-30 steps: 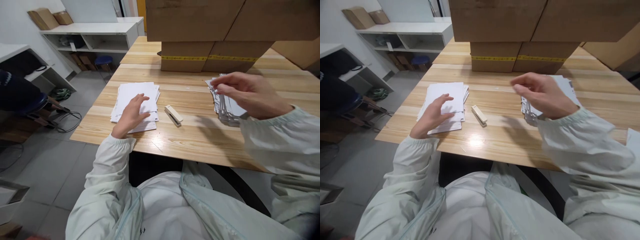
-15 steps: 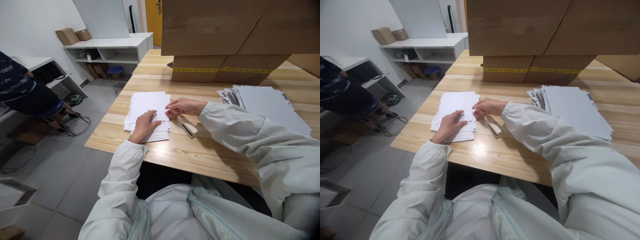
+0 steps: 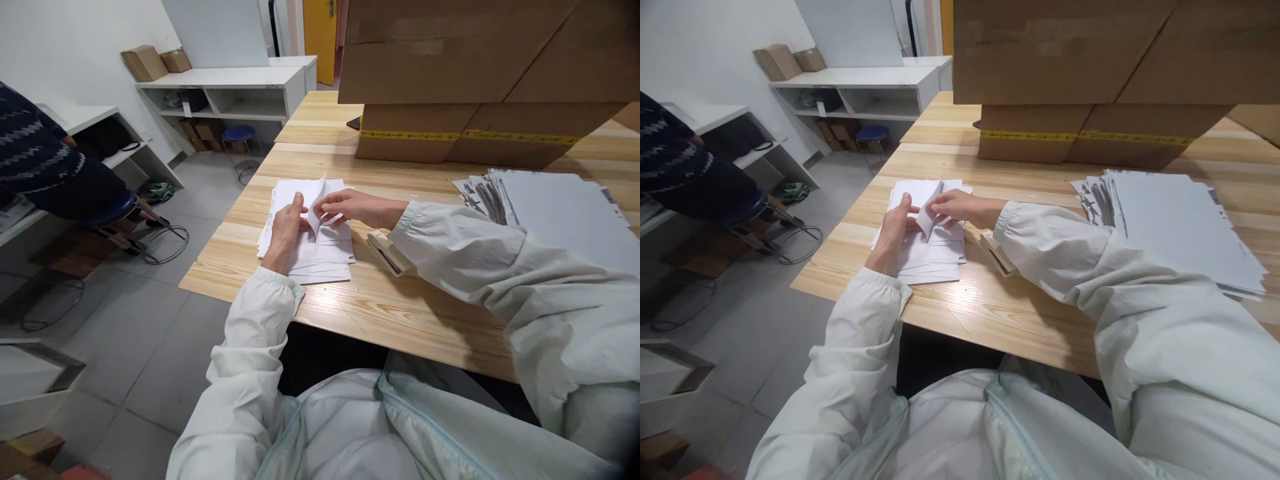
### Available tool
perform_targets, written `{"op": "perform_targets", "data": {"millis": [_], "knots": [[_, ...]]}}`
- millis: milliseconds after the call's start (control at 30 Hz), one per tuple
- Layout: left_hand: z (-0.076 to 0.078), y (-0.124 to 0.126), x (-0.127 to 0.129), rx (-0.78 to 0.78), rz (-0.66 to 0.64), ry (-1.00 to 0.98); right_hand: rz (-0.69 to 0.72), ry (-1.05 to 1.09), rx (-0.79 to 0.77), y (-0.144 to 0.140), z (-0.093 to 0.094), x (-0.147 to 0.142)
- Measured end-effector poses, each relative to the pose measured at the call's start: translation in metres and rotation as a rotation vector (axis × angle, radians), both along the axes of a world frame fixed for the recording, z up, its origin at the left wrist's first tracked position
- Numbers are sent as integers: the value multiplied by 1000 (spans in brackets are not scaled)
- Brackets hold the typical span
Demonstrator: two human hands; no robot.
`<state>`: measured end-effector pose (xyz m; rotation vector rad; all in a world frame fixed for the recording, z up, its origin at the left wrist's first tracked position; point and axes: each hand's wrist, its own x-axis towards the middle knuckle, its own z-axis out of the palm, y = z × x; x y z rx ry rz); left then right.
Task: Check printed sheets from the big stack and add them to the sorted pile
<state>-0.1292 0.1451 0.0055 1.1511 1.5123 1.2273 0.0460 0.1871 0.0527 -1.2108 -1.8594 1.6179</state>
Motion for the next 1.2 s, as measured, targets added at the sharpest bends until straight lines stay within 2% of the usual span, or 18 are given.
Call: {"op": "perform_targets", "data": {"millis": [67,233,400,467,567,633,833,1000,1200], "knots": [[2,3,-2,-38,-33,-69,19,-18,32,5,-7,-1],[6,1,-1,-47,-72,-94,-10,10,12,12,-20,-2],[10,-4,0,-70,-66,-80,-55,39,-47,8,-17,-1],[9,-5,0,-68,-57,-45,-128,18,-64,10,-14,6],[5,-4,-1,-25,-45,-1,-330,-17,-83,16,-13,21],[1,-2,-1,29,-37,31,-396,-20,-118,19,-14,30],[-8,3,-2,97,-84,128,-376,65,-192,15,-14,37],[-5,-1,3,169,-119,205,-344,185,-236,10,-10,30],[-3,-8,8,271,-135,333,-155,210,-84,3,-16,11]]}}
